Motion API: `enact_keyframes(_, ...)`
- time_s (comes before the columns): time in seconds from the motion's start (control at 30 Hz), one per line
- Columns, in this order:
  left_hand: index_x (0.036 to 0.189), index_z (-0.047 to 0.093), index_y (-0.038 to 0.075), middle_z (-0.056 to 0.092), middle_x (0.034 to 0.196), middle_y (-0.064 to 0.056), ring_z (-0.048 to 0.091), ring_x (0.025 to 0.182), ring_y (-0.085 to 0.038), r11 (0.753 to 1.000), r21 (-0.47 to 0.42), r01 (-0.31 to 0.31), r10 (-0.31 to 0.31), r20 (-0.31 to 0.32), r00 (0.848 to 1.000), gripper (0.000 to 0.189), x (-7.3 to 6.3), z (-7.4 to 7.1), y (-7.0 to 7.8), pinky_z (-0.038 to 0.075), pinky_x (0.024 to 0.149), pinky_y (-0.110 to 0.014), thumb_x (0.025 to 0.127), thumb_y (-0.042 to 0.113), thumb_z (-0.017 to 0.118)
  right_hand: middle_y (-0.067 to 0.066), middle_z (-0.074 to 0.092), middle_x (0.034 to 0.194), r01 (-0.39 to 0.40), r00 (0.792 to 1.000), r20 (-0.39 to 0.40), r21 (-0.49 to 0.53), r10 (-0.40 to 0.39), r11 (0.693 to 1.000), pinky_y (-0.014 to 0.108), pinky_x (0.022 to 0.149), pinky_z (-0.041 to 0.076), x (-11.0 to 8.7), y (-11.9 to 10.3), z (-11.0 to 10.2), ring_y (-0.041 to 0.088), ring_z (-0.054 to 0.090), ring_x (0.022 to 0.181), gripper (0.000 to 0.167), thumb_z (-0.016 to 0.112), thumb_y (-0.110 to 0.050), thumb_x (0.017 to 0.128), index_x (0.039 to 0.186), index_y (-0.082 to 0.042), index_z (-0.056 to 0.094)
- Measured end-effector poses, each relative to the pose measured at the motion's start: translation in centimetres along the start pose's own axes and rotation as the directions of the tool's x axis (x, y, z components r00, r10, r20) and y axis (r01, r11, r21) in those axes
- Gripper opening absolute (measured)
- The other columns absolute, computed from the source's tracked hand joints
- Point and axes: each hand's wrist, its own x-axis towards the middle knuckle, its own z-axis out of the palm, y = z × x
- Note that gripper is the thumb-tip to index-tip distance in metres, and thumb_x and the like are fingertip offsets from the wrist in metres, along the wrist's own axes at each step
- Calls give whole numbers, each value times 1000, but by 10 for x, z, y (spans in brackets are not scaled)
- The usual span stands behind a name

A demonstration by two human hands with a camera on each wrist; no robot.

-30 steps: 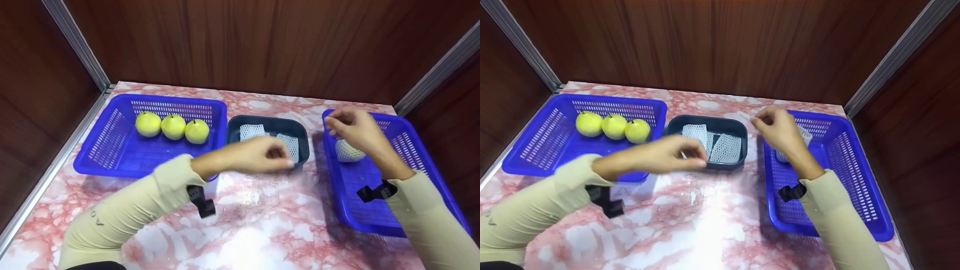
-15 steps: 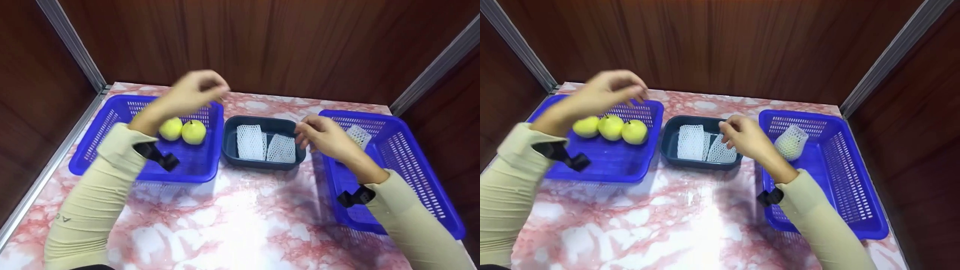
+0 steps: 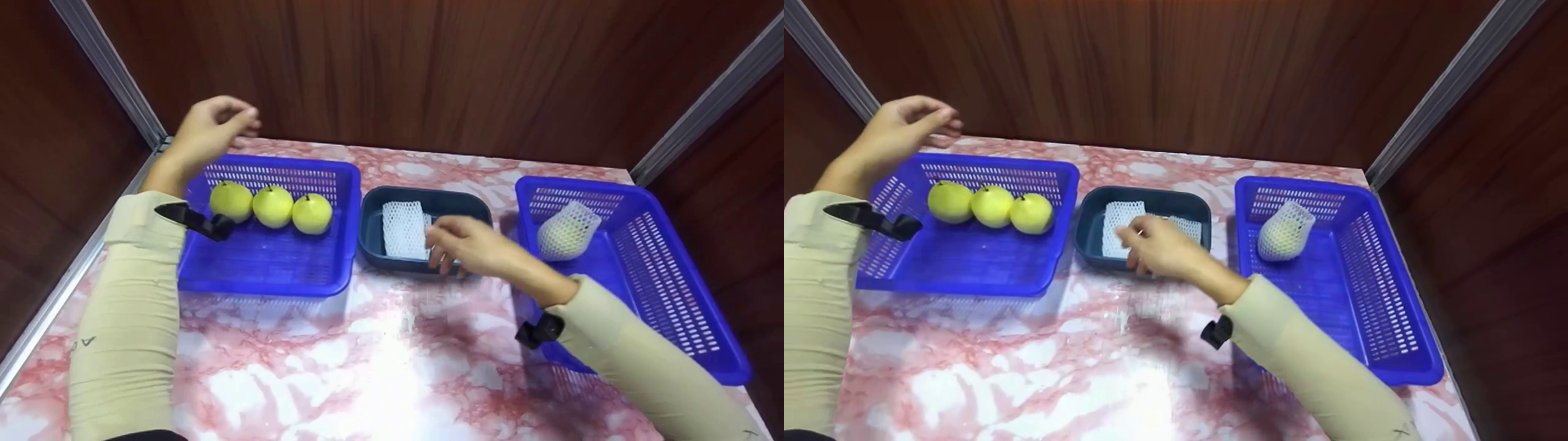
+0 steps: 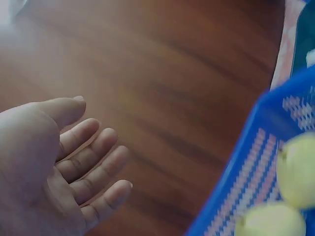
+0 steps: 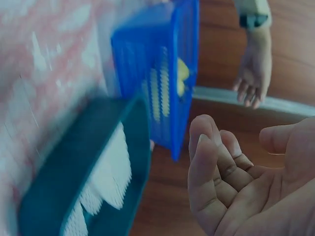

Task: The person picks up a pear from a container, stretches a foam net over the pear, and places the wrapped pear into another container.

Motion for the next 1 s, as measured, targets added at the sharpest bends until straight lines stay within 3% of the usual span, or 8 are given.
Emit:
enact_keyframes(0.1, 111, 65, 7, 70, 88, 8, 67, 82, -3, 999, -19, 51, -52, -65, 997, 19, 1, -15, -25, 56, 72, -16, 101, 24, 65, 14, 74, 85, 6, 999, 33, 24, -7, 1000, 29, 58, 54, 2, -3, 13, 23, 70, 70, 36, 45, -28, 110, 108, 3, 63)
enact_keyframes(0.2, 115, 64, 7, 66, 96, 9, 60, 91, -3, 987, 103, 122, -111, -104, 988, 32, -3, -28, -50, 50, 83, -18, 101, 35, 64, 15, 74, 84, -5, 998, 66, 49, 2, 999, 30, 58, 55, 6, -5, 23, 21, 69, 69, 38, 43, -30, 110, 108, 3, 62)
enact_keyframes(0.3, 126, 60, 3, 61, 110, 3, 53, 102, -9, 953, 234, 192, -175, -88, 981, 52, -7, -37, -71, 43, 94, -25, 100, 48, 61, 13, 74, 84, -30, 996, 91, 68, 24, 997, 31, 55, 55, 10, -5, 32, 20, 69, 69, 39, 40, -32, 111, 109, 1, 62)
enact_keyframes(0.37, 131, 57, -1, 57, 118, -3, 48, 108, -11, 940, 265, 214, -203, -68, 977, 61, -8, -40, -82, 39, 99, -28, 99, 50, 60, 13, 74, 85, -59, 993, 111, 91, 49, 994, 31, 55, 55, 13, -4, 39, 20, 69, 69, 41, 40, -33, 111, 110, 1, 62)
enact_keyframes(0.57, 142, 45, -3, 47, 134, -16, 45, 108, -18, 905, 271, 327, -336, -13, 942, 78, -16, -44, -103, 44, 85, -26, 98, 61, 52, 13, 73, 88, -123, 981, 163, 133, 101, 983, 32, 58, 57, 22, -3, 65, 25, 70, 74, 44, 40, -37, 111, 115, 1, 61)
enact_keyframes(0.8, 155, 25, -4, 40, 138, -20, 47, 101, -19, 882, 200, 426, -440, 27, 898, 96, -26, -42, -124, 51, 71, -27, 94, 63, 58, 11, 73, 82, -101, 980, 188, 160, 70, 982, 28, 51, 54, 33, -7, 97, 32, 72, 73, 44, 42, -38, 110, 112, 2, 60)
enact_keyframes(0.9, 159, 19, -2, 35, 149, -28, 49, 110, -27, 876, 201, 438, -456, 52, 888, 101, -28, -38, -130, 53, 80, -34, 93, 64, 59, 9, 71, 77, -115, 980, 183, 221, 75, 968, 26, 48, 51, 38, -7, 108, 24, 69, 64, 44, 42, -35, 111, 113, 5, 59)
enact_keyframes(1.0, 160, 15, -1, 24, 160, -30, 41, 128, -34, 874, 182, 450, -469, 73, 880, 101, -28, -33, -133, 48, 98, -45, 94, 61, 59, 6, 69, 73, -137, 979, 183, 284, 87, 949, 25, 47, 50, 42, -5, 115, 16, 65, 60, 40, 42, -32, 111, 111, 5, 58)
